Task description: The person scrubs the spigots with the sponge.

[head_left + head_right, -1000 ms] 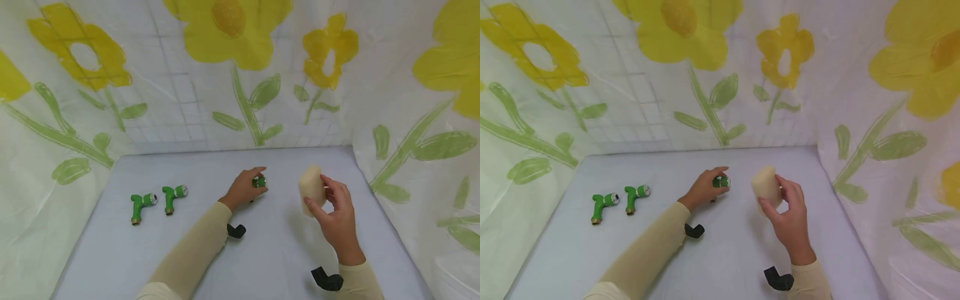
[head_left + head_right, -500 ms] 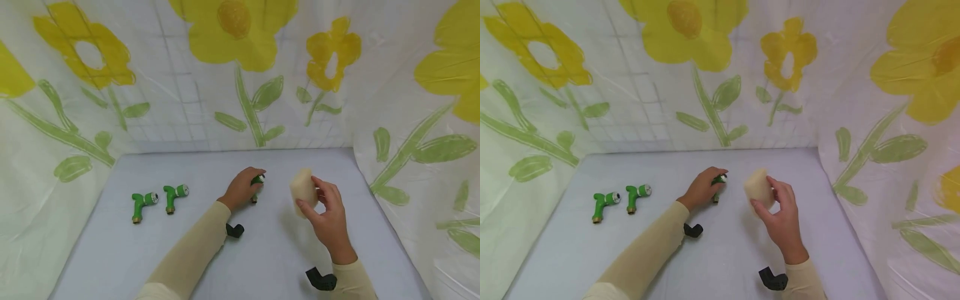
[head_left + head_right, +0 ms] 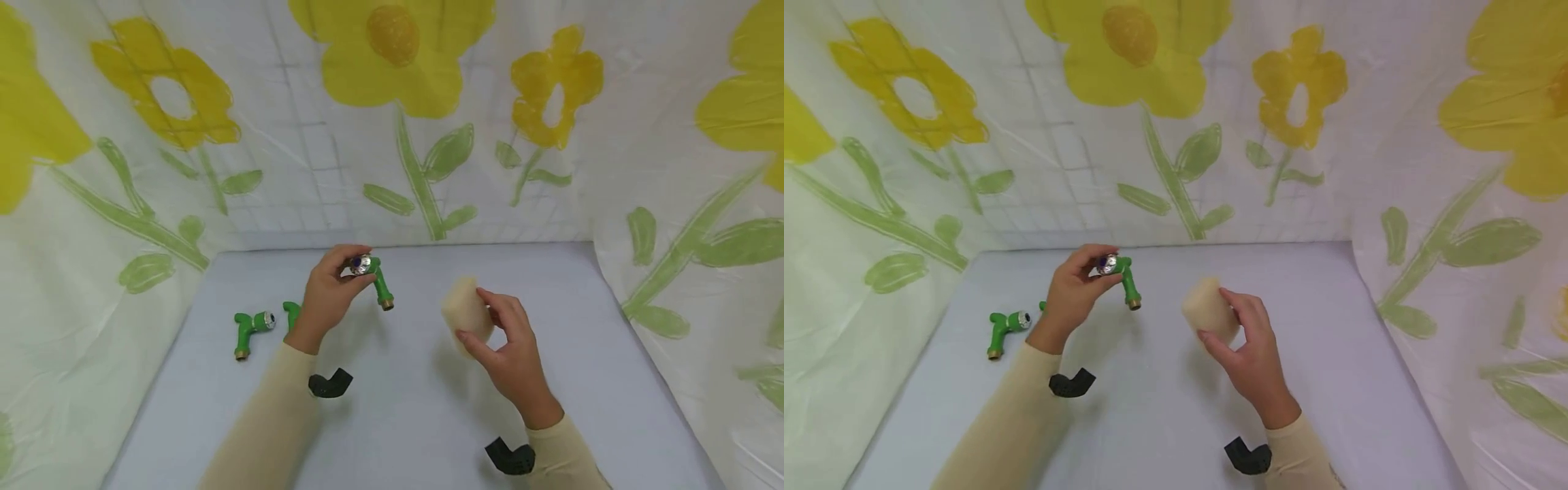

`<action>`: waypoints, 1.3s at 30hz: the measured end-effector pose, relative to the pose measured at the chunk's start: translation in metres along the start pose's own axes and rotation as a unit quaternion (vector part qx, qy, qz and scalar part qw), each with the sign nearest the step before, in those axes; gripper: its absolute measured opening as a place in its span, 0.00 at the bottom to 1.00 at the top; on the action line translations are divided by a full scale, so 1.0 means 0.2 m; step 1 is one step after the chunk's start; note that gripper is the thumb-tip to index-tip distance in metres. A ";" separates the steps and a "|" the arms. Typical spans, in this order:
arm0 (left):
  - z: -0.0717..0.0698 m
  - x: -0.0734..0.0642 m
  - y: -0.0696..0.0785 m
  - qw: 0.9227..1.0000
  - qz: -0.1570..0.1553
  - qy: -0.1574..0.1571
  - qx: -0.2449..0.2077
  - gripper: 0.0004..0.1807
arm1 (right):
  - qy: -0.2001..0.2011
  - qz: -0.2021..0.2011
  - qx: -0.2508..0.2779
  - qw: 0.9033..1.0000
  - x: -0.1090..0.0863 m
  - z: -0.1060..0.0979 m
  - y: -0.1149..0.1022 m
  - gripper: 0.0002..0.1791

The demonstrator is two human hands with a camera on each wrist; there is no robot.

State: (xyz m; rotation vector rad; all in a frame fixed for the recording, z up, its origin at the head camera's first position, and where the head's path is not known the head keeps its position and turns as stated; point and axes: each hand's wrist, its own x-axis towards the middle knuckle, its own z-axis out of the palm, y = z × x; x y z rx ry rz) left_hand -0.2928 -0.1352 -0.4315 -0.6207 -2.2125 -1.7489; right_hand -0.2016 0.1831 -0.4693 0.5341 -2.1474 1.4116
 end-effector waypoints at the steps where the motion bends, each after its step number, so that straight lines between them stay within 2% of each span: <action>1: -0.03 -0.02 0.02 1.000 0.002 0.011 -0.019 0.26 | -0.002 -0.006 0.001 1.000 0.00 0.00 -0.01 0.41; 4: -0.09 -0.07 0.06 0.997 0.004 0.033 -0.065 0.28 | -0.004 -0.014 0.005 1.000 0.02 0.02 -0.03 0.41; 6: -0.10 -0.10 0.07 0.997 0.005 0.032 -0.077 0.29 | -0.012 -0.017 0.011 1.000 0.02 0.04 -0.05 0.42; 11: -0.02 -0.16 0.07 0.994 -0.010 -0.009 -0.110 0.28 | -0.073 -0.054 0.030 0.995 0.04 0.16 -0.14 0.42; 14: 0.04 -0.21 0.09 0.990 -0.003 -0.035 -0.138 0.26 | -0.106 -0.087 0.035 0.990 0.06 0.22 -0.17 0.41; 16: 0.06 -0.23 0.10 0.987 0.008 -0.050 -0.154 0.25 | -0.102 -0.087 0.021 0.991 0.07 0.23 -0.17 0.40; 18: 0.08 -0.24 0.12 0.984 0.014 -0.062 -0.164 0.24 | -0.078 -0.070 0.004 0.994 0.09 0.24 -0.16 0.39; 20: 0.08 -0.25 0.12 0.983 0.008 -0.072 -0.167 0.24 | -0.056 -0.045 -0.008 0.997 0.10 0.24 -0.14 0.38; 22: 0.09 -0.26 0.13 0.982 -0.009 -0.075 -0.173 0.24 | -0.058 -0.034 0.001 0.998 0.10 0.24 -0.15 0.37; 26: 0.08 -0.28 0.11 0.976 -0.046 -0.052 -0.206 0.25 | -0.131 -0.053 0.047 0.989 0.07 0.25 -0.20 0.38; 29: 0.07 -0.29 0.10 0.973 -0.053 -0.042 -0.222 0.25 | -0.171 -0.076 0.071 0.980 0.07 0.25 -0.22 0.39; 31: 0.06 -0.29 0.11 0.974 -0.049 -0.037 -0.216 0.25 | -0.171 -0.078 0.067 0.980 0.09 0.25 -0.22 0.39; 33: 0.05 -0.30 0.11 0.978 -0.050 -0.033 -0.201 0.25 | -0.152 -0.069 0.043 0.985 0.10 0.25 -0.20 0.39; 36: 0.05 -0.31 0.12 0.982 -0.053 -0.035 -0.177 0.26 | -0.122 -0.035 0.014 0.992 0.11 0.27 -0.15 0.37; 39: 0.03 -0.32 0.13 0.983 -0.049 -0.033 -0.174 0.26 | -0.119 -0.031 0.024 0.992 0.08 0.29 -0.14 0.36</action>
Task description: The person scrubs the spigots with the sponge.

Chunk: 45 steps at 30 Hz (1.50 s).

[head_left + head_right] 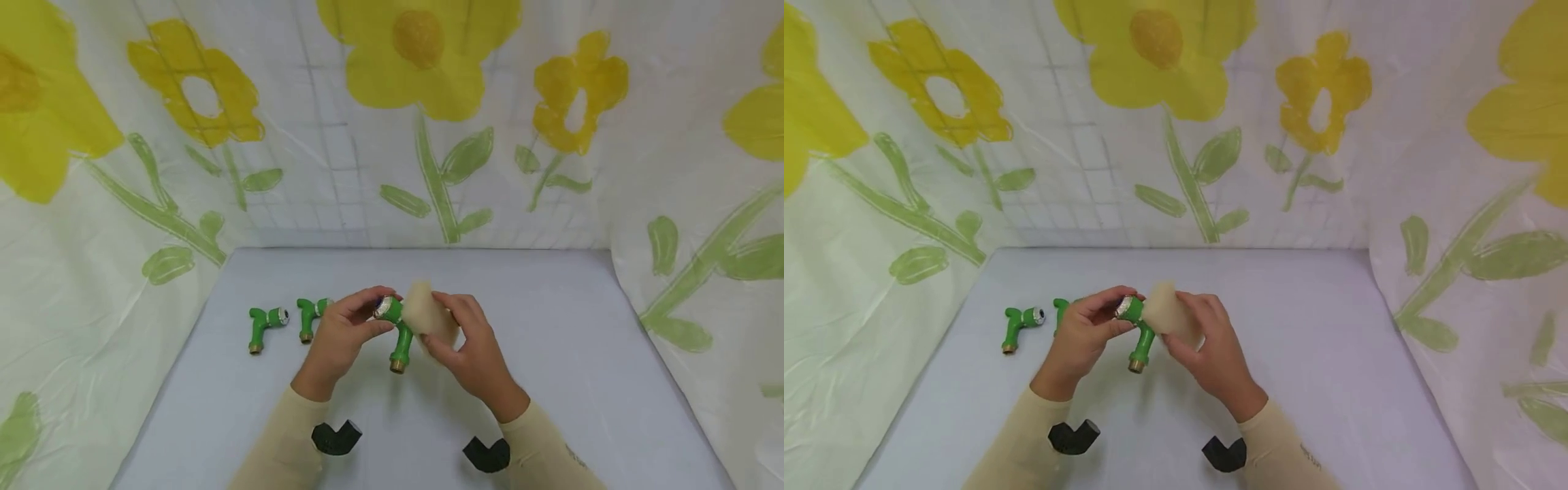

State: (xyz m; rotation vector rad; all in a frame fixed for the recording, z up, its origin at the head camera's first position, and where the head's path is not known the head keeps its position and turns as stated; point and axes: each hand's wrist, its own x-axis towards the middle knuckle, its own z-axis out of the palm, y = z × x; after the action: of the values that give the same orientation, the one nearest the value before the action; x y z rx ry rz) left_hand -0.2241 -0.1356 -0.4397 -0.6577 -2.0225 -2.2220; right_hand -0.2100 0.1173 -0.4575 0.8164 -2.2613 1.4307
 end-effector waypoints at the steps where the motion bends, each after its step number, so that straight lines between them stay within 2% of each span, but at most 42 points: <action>1: 0.00 0.00 0.00 1.000 0.006 0.003 0.000 0.26 | -0.011 -0.010 0.011 1.000 -0.01 0.01 -0.02 0.36; 4: -0.02 0.01 0.00 1.000 0.020 0.013 -0.010 0.26 | -0.048 -0.069 0.026 0.996 -0.03 0.03 -0.08 0.38; 7: -0.02 0.02 0.00 0.999 0.029 0.011 -0.011 0.26 | -0.059 -0.091 0.013 0.994 -0.02 0.02 -0.11 0.38; 8: -0.02 0.02 0.00 1.000 0.027 0.006 -0.015 0.26 | -0.047 -0.086 -0.003 0.995 -0.01 0.02 -0.10 0.38; 12: 0.00 0.01 0.01 1.000 0.025 -0.015 -0.012 0.25 | 0.017 -0.017 -0.046 0.999 0.02 -0.02 -0.02 0.37; 14: 0.00 0.01 0.01 1.000 0.022 -0.021 -0.007 0.26 | 0.031 0.000 -0.049 0.998 0.02 -0.02 -0.01 0.36; 16: 0.00 0.01 0.00 1.000 0.022 -0.014 0.003 0.26 | 0.011 -0.014 -0.032 0.999 0.00 -0.01 -0.02 0.36; 20: -0.01 0.01 -0.02 1.000 0.017 0.005 0.001 0.26 | -0.045 -0.077 0.001 0.996 -0.03 0.00 -0.06 0.38; 22: -0.01 0.00 -0.01 1.000 0.015 -0.001 -0.003 0.26 | -0.036 -0.081 -0.015 0.996 -0.02 0.00 -0.06 0.38; 25: 0.00 0.00 0.00 1.000 0.009 -0.022 -0.004 0.25 | 0.015 -0.036 -0.054 0.998 0.00 -0.02 -0.03 0.38; 27: 0.01 0.00 0.01 1.000 0.005 -0.030 0.001 0.25 | 0.032 -0.011 -0.063 0.997 0.00 -0.03 -0.02 0.37; 29: 0.01 0.00 0.00 1.000 0.003 -0.024 0.003 0.25 | 0.015 -0.019 -0.044 0.999 -0.01 -0.03 -0.04 0.37; 32: 0.01 0.01 0.00 1.000 0.007 -0.007 -0.007 0.26 | -0.040 -0.072 -0.017 0.996 -0.04 -0.02 -0.10 0.37; 34: 0.01 0.01 0.00 1.000 0.013 -0.005 -0.018 0.26 | -0.058 -0.096 -0.016 0.994 -0.05 -0.02 -0.12 0.38; 36: 0.02 0.01 0.00 0.999 0.017 -0.012 -0.028 0.26 | -0.037 -0.091 -0.043 0.994 -0.04 -0.03 -0.12 0.39; 39: 0.03 0.01 0.01 0.999 0.012 -0.025 -0.039 0.26 | 0.020 -0.041 -0.079 0.996 -0.01 -0.06 -0.07 0.39; 41: 0.03 0.01 0.01 0.999 0.008 -0.027 -0.045 0.26 | 0.040 -0.018 -0.088 0.995 -0.01 -0.06 -0.06 0.37; 43: 0.03 0.01 0.01 0.999 0.012 -0.019 -0.043 0.26 | 0.029 -0.028 -0.072 0.997 -0.02 -0.05 -0.06 0.37; 45: 0.02 0.01 0.00 0.999 0.021 -0.010 -0.044 0.27 | -0.005 -0.064 -0.048 0.997 -0.03 -0.04 -0.09 0.36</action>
State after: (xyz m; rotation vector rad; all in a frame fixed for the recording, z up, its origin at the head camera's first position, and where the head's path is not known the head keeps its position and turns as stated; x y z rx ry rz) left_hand -0.2241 -0.1309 -0.4383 -0.7274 -1.9109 -2.3000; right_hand -0.1942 0.1199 -0.4457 0.9210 -2.2217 1.2545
